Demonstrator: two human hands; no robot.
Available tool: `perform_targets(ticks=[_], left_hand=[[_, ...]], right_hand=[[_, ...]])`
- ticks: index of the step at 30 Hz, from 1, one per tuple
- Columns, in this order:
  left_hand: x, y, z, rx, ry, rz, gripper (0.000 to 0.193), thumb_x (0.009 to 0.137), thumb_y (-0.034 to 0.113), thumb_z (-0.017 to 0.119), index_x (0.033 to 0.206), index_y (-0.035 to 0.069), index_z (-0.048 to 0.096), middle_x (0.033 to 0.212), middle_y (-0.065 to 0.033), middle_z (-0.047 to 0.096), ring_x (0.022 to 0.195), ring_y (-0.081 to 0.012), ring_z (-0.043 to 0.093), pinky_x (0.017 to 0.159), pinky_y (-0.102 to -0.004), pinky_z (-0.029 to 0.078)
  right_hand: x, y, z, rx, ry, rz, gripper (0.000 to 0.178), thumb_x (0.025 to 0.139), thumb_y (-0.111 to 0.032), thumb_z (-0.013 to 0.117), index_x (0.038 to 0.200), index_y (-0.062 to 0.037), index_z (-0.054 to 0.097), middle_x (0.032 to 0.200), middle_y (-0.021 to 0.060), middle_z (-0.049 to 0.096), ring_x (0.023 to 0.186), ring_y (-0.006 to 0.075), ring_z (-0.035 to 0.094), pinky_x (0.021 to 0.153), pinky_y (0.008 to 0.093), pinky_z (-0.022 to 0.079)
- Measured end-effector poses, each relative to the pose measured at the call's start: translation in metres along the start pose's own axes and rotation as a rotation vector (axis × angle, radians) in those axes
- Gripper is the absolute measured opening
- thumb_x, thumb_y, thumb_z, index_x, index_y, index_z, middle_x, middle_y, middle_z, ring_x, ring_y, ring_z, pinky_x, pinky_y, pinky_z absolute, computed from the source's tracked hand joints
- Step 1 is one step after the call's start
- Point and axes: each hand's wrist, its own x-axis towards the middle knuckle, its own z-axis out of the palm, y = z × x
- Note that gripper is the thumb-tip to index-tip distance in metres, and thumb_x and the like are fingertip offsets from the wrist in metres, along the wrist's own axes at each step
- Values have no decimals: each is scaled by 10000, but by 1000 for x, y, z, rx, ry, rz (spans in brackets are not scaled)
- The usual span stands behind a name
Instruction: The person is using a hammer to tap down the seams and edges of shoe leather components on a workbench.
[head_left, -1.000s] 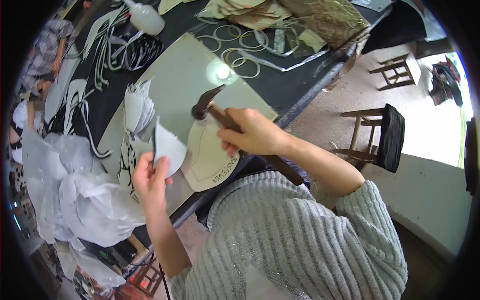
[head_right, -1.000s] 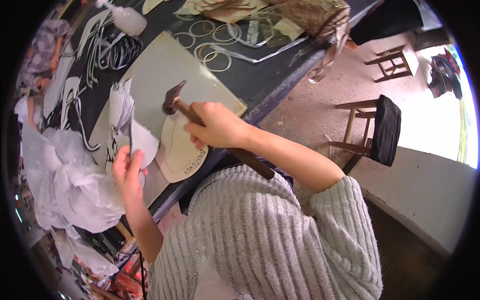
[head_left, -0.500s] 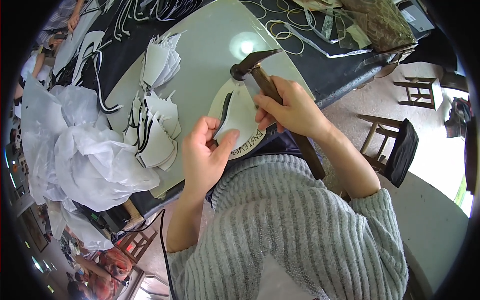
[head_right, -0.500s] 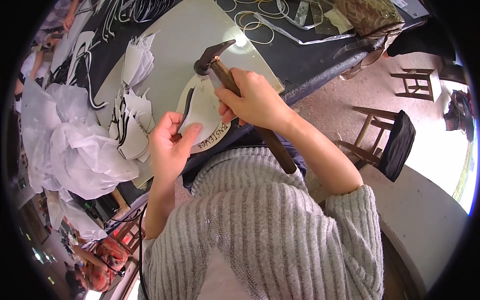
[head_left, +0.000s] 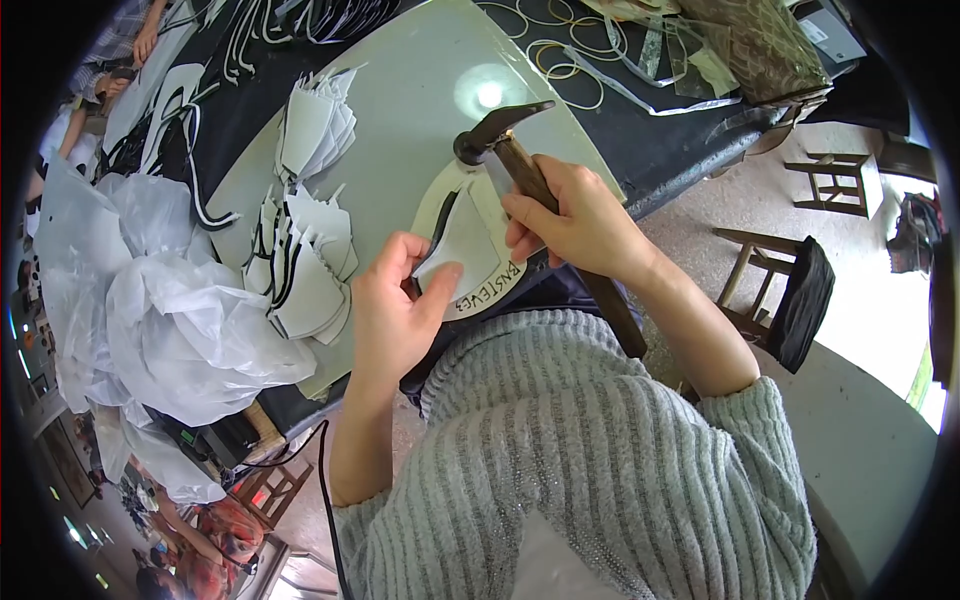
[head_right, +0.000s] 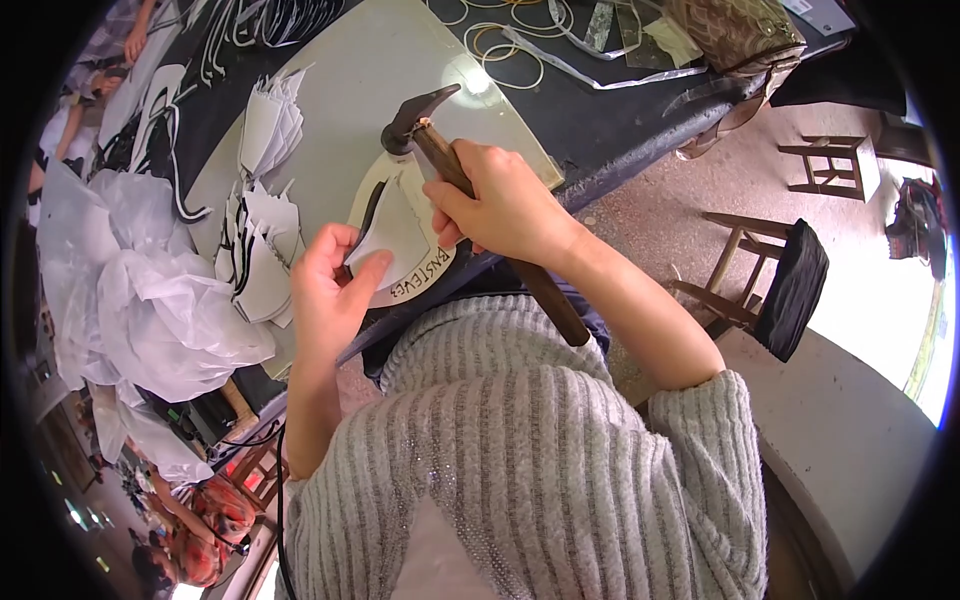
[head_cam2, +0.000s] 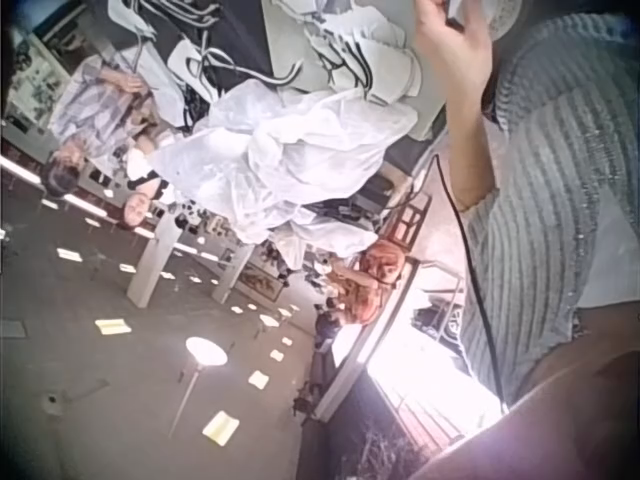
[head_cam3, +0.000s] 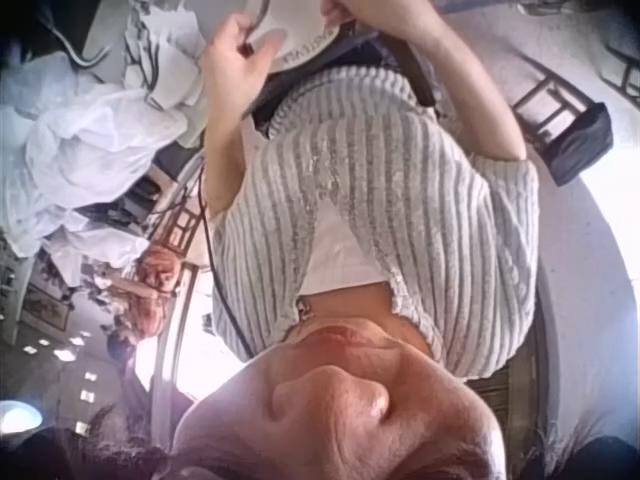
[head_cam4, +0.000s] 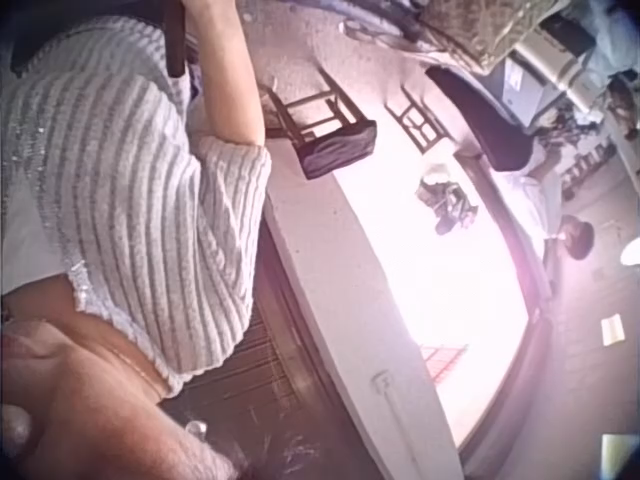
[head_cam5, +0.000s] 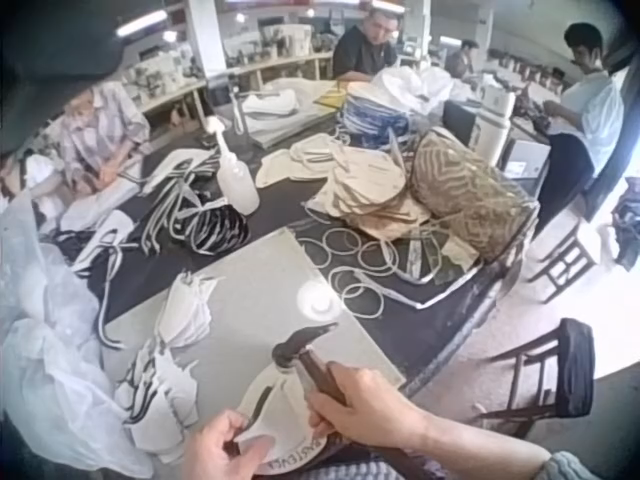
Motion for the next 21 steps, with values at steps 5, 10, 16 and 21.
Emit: perform_targets(ticks=[5,10,16,21], left_hand=[[4,5,-4,-17,-50,-47,212,813,78,741,885,-7,560,632,-24,592,500,-32,417,455,-229,333],[4,6,-2,10,-47,-39,214,817,87,739,887,-11,562,614,-39,587,500,-29,420,455,-236,346],[0,19,4,281,30,76,288,807,137,770,932,-21,565,717,-59,643,551,-33,484,498,-226,373],[3,7,-25,258,-82,-72,199,836,131,732,849,-21,604,646,-59,627,540,-105,537,509,-274,411]], right_hand=[[0,1,0,-3,5,0,197,991,-173,567,942,15,533,763,80,692,671,140,722,439,216,469],[0,0,2,-134,38,-39,243,915,-168,672,879,0,499,717,75,669,659,168,716,471,264,485],[-1,4,22,-649,130,-310,442,750,-213,801,871,8,438,661,177,606,690,393,641,636,449,488],[0,4,20,-638,131,-309,439,754,-216,802,901,0,450,675,186,622,691,396,642,637,452,490]])
